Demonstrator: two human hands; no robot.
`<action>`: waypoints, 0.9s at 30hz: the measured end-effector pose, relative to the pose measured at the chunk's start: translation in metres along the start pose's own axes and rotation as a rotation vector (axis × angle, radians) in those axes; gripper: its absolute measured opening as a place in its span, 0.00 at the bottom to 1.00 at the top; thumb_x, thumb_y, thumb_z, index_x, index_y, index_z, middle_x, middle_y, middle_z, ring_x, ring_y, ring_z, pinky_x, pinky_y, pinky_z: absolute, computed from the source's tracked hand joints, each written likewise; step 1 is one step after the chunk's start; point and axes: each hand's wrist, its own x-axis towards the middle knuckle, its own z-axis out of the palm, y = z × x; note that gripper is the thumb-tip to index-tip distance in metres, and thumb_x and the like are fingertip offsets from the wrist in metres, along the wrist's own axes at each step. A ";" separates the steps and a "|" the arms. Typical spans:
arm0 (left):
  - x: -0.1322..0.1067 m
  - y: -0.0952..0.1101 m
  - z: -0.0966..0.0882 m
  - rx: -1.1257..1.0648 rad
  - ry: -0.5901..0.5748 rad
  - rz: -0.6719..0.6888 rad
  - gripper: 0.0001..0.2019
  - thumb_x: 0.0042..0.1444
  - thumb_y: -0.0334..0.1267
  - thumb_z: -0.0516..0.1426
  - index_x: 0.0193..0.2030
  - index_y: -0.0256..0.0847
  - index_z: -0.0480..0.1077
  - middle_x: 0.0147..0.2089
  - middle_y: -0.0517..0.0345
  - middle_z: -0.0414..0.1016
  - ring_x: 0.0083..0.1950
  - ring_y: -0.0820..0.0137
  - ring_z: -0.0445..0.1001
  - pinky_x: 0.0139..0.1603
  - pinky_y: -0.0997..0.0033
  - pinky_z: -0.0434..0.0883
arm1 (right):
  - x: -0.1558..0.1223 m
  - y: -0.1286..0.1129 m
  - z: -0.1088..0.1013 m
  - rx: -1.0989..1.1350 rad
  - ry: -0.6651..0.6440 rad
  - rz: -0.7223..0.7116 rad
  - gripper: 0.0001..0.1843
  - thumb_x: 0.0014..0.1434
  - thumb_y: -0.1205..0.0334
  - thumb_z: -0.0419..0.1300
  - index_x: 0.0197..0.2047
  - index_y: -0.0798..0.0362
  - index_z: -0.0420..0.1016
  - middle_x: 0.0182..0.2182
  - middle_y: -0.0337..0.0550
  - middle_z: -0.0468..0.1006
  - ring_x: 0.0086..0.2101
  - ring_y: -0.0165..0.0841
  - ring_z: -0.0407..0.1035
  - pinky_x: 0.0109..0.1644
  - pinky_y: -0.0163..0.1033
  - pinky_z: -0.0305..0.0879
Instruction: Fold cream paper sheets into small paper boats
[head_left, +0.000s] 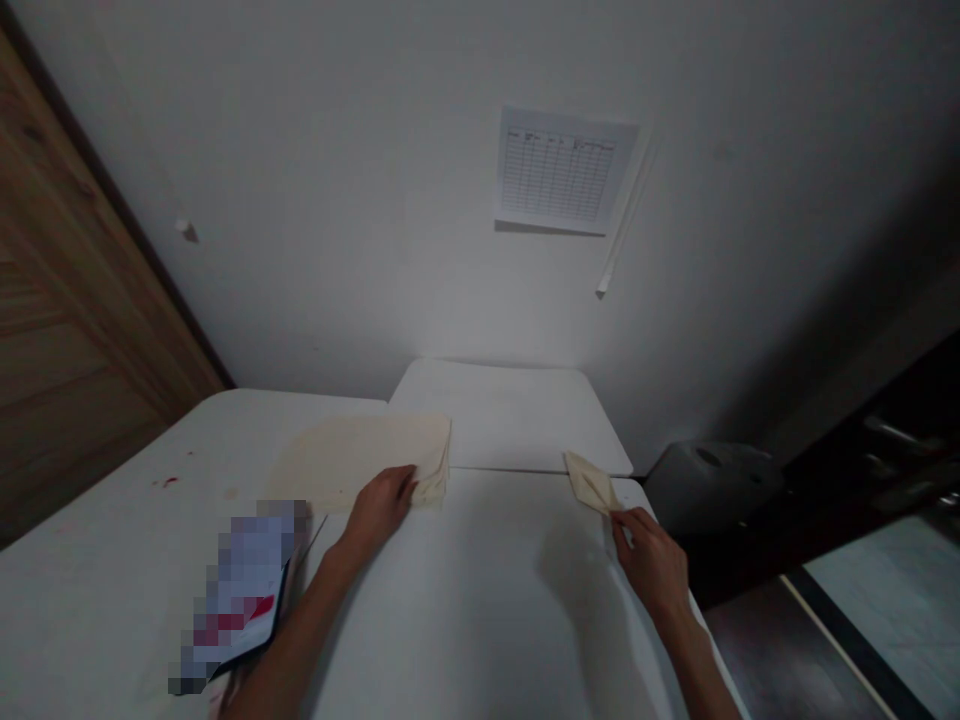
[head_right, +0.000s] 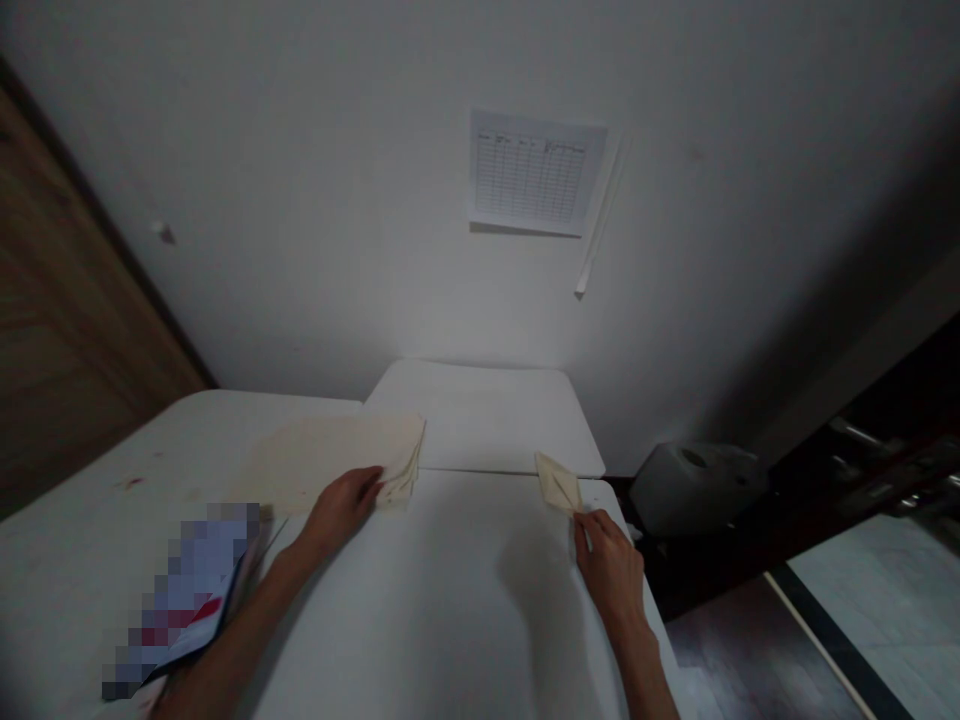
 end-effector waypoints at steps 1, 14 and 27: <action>0.000 0.000 -0.001 -0.008 0.004 0.009 0.19 0.61 0.44 0.47 0.50 0.38 0.71 0.51 0.46 0.76 0.51 0.59 0.73 0.53 0.62 0.67 | -0.002 -0.001 0.001 0.010 0.003 0.002 0.16 0.65 0.56 0.48 0.41 0.48 0.77 0.38 0.41 0.77 0.27 0.29 0.71 0.27 0.33 0.56; -0.013 0.011 -0.007 -0.073 0.332 0.142 0.18 0.64 0.42 0.47 0.43 0.35 0.75 0.42 0.46 0.79 0.43 0.62 0.77 0.47 0.64 0.72 | -0.014 -0.041 -0.015 0.245 0.151 0.041 0.17 0.62 0.54 0.51 0.45 0.51 0.78 0.33 0.45 0.78 0.27 0.31 0.69 0.28 0.34 0.59; -0.086 0.099 0.012 0.147 0.232 0.753 0.11 0.61 0.27 0.49 0.43 0.38 0.72 0.41 0.51 0.79 0.39 0.65 0.77 0.41 0.64 0.74 | -0.006 -0.145 0.019 1.190 -0.435 0.456 0.30 0.53 0.37 0.57 0.37 0.59 0.78 0.28 0.49 0.79 0.23 0.36 0.71 0.23 0.35 0.66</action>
